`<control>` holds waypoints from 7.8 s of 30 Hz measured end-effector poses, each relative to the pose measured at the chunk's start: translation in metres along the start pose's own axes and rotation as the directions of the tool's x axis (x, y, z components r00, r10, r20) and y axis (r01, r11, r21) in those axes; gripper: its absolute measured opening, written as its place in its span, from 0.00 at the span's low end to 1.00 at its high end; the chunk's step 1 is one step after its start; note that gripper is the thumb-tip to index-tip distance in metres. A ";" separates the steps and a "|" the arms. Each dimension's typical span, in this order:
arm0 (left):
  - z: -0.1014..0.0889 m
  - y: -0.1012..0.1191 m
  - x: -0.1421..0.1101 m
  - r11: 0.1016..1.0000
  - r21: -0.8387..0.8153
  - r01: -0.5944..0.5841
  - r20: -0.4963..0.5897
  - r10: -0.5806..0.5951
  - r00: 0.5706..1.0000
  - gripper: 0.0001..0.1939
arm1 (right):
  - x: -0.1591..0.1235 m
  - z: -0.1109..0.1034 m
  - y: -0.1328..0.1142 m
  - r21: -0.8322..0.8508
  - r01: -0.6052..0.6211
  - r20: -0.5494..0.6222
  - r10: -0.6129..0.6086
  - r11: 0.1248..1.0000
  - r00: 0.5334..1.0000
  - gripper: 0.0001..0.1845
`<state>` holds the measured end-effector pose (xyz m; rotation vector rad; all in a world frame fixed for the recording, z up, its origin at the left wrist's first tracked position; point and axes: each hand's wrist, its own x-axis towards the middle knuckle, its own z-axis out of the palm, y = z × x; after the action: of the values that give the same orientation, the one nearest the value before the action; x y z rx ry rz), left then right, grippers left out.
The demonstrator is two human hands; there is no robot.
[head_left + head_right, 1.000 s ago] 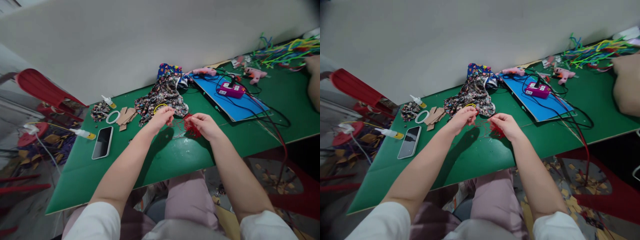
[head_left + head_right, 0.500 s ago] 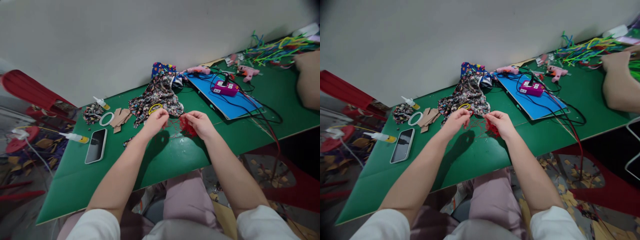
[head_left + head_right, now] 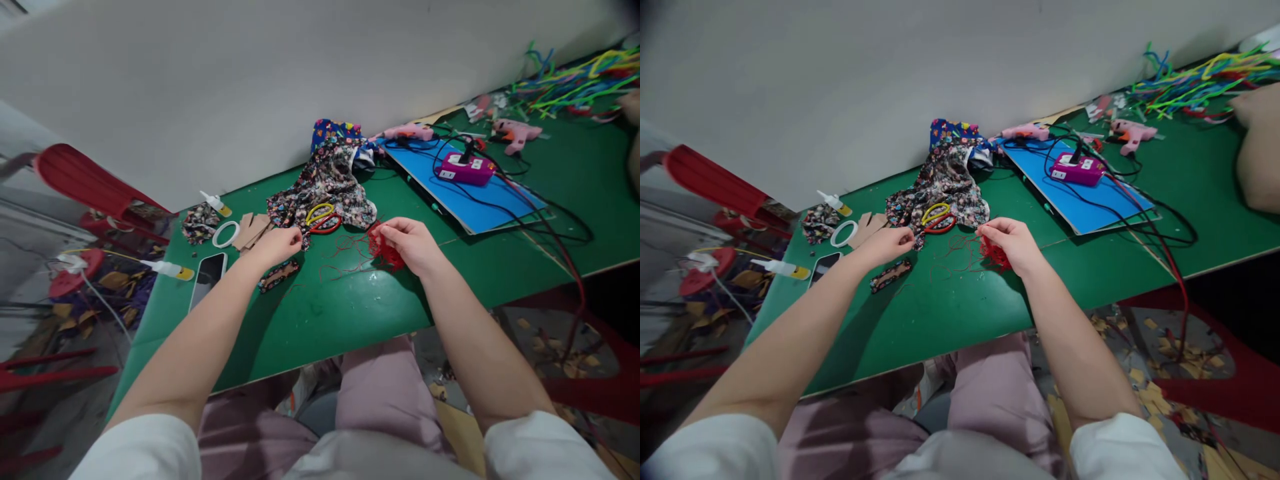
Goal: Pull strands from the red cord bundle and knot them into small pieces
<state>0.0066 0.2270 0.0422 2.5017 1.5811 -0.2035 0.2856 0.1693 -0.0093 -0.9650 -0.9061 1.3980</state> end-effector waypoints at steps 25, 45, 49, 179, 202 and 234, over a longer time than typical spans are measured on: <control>0.030 0.045 -0.008 0.893 0.348 -0.285 0.075 0.277 0.958 0.11 | 0.008 -0.028 -0.014 0.504 0.139 -0.176 -0.057 0.852 0.983 0.16; 0.022 -0.004 -0.001 0.997 0.068 -0.028 -0.169 0.039 0.985 0.15 | 0.004 -0.025 -0.015 0.436 0.112 -0.182 -0.034 0.893 0.983 0.15; 0.026 -0.010 0.007 0.996 0.063 -0.059 -0.195 0.070 0.978 0.17 | 0.004 -0.024 -0.014 0.418 0.105 -0.178 -0.032 0.902 0.984 0.16; 0.039 0.084 -0.047 0.409 -0.908 -0.095 -0.272 -0.398 0.876 0.14 | 0.015 0.054 0.008 -0.086 -0.012 0.309 0.039 0.996 0.950 0.07; 0.045 0.086 -0.035 -0.259 -0.959 -0.118 0.003 -0.423 0.906 0.10 | 0.012 0.056 0.015 -0.076 -0.023 0.363 0.049 0.997 0.930 0.06; 0.055 0.081 -0.036 -0.334 -0.929 -0.159 0.013 -0.459 0.888 0.11 | 0.009 0.057 0.012 -0.256 -0.021 0.442 0.136 0.966 0.887 0.06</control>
<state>0.0637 0.1493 0.0021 0.7538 1.0993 1.2439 0.2284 0.1782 -0.0002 -0.8728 -1.4335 1.6466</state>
